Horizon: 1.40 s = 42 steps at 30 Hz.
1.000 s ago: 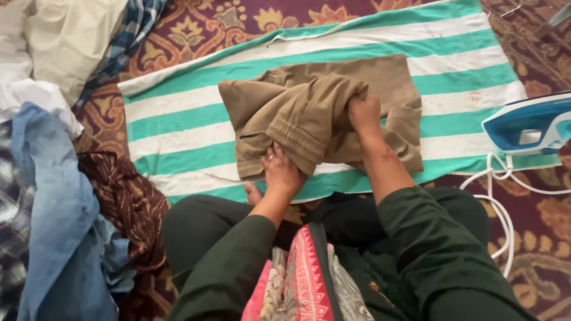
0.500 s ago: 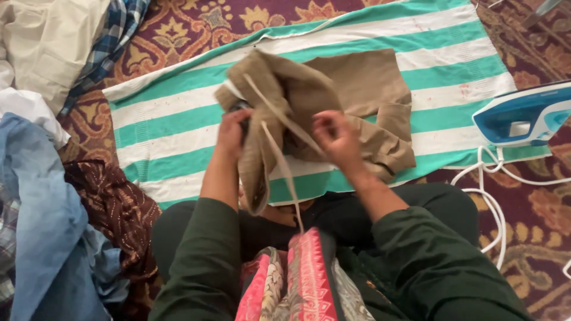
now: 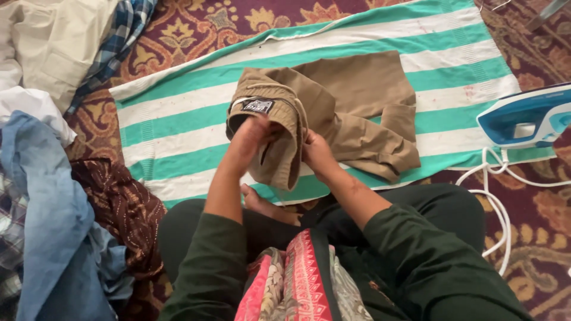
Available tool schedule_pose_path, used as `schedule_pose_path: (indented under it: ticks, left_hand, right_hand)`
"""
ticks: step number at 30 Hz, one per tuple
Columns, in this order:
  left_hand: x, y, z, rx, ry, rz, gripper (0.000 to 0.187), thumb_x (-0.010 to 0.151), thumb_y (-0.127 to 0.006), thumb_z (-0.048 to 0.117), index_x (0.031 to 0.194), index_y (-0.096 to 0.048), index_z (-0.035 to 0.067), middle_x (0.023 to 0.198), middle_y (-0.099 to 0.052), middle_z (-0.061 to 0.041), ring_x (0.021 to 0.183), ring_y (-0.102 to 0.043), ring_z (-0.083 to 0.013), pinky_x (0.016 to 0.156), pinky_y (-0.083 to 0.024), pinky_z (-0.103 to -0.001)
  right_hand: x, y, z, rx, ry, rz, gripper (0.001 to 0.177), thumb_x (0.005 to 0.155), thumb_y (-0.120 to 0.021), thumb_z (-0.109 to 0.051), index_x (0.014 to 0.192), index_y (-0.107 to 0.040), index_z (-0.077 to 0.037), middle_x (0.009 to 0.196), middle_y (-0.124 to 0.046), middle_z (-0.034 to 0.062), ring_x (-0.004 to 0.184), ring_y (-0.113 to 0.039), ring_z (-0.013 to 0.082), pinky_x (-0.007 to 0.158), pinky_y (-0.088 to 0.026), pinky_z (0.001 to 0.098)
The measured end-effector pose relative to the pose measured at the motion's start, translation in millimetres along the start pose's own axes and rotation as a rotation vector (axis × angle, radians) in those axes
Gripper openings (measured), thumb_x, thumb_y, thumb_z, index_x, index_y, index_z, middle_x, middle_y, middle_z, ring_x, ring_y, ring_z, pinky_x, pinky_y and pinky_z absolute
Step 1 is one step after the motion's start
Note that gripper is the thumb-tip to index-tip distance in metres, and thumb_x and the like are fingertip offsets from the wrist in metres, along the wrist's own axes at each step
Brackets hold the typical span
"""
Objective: The person irons and folds a pair of cargo pants.
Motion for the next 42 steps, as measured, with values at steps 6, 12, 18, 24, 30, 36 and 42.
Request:
schedule_pose_path:
  ticks: [6,12,18,24,30,36,42]
  left_hand:
    - [-46.0,-32.9,18.1,1.72,0.021,-0.185,0.121,0.061,-0.099,0.039,0.151,-0.03,-0.003,0.146,-0.046,-0.028,0.137,-0.042,-0.0419,0.108,-0.037,-0.044]
    - [-30.9,-44.0,4.8,1.498,-0.047,0.433,0.064,0.085,-0.076,0.039,0.139,-0.064,0.006,0.121,-0.075,-0.019,0.114,-0.072,-0.036,0.095,-0.057,-0.041]
    - [-17.8,4.1,70.0,-0.232,-0.329,0.266,0.041,0.099,-0.061,0.027,0.133,-0.06,0.005,0.13,-0.07,-0.012,0.118,-0.07,-0.0297,0.101,-0.059,-0.049]
    - [-13.1,8.5,103.9,-0.415,-0.522,0.227,0.041,0.102,-0.059,0.027,0.136,-0.059,0.004,0.133,-0.067,-0.014,0.123,-0.067,-0.0322,0.108,-0.057,-0.053]
    - [-79.4,-21.3,142.4,-0.405,-0.702,0.04,0.043,0.11,-0.055,0.031,0.144,-0.058,0.005,0.14,-0.065,-0.013,0.124,-0.066,-0.0252,0.111,-0.052,-0.042]
    - [-102.1,16.2,142.3,-0.41,-0.767,0.105,0.042,0.111,-0.052,0.036,0.137,-0.063,0.006,0.132,-0.069,-0.009,0.119,-0.07,-0.0213,0.108,-0.052,-0.037]
    - [-94.3,45.6,138.5,-0.353,-0.855,0.077,0.035,0.112,-0.056,0.032,0.133,-0.068,0.007,0.125,-0.073,-0.006,0.113,-0.071,-0.0171,0.106,-0.053,-0.03]
  right_hand:
    - [10.9,-8.7,-40.4,0.125,-0.195,0.113,0.013,0.104,-0.054,-0.02,0.101,-0.063,-0.011,0.085,-0.07,0.0038,0.066,-0.066,0.0145,0.059,-0.056,0.0297]
    - [34.1,-37.1,-89.6,0.074,0.129,-0.135,0.011,0.107,-0.06,-0.014,0.11,-0.062,-0.003,0.096,-0.071,0.0073,0.08,-0.069,0.0173,0.075,-0.057,0.0308]
    - [-13.1,-23.0,-112.4,-0.42,0.59,0.274,0.023,0.099,-0.066,-0.003,0.122,-0.06,-0.006,0.109,-0.064,0.0016,0.099,-0.062,0.0117,0.083,-0.053,0.0273]
    - [-24.4,41.5,17.2,-0.475,-0.511,-0.034,0.028,0.088,-0.066,-0.028,0.112,-0.069,-0.014,0.095,-0.073,-0.0044,0.08,-0.072,0.0106,0.068,-0.058,0.0336]
    - [35.1,194.1,47.6,-0.09,-0.286,0.737,0.063,0.101,-0.073,-0.064,0.138,-0.072,-0.012,0.104,-0.05,0.0102,0.087,-0.043,0.0304,0.069,-0.037,0.0495]
    - [77.8,96.9,-136.6,0.243,0.062,0.218,0.052,0.103,-0.063,-0.03,0.147,-0.04,-0.014,0.139,-0.057,0.0057,0.125,-0.063,0.0299,0.103,-0.057,0.0511]
    - [107.9,121.1,-37.0,-0.278,0.028,0.033,0.061,0.098,-0.057,-0.016,0.158,-0.05,-0.008,0.139,-0.063,0.0132,0.11,-0.061,0.0212,0.089,-0.052,0.0358]
Point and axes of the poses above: each hand's wrist, its own x-axis towards the middle knuckle, its own y-axis out of the back of the hand, z = x × y, the point moved 2 cm from there along x, towards the middle knuckle
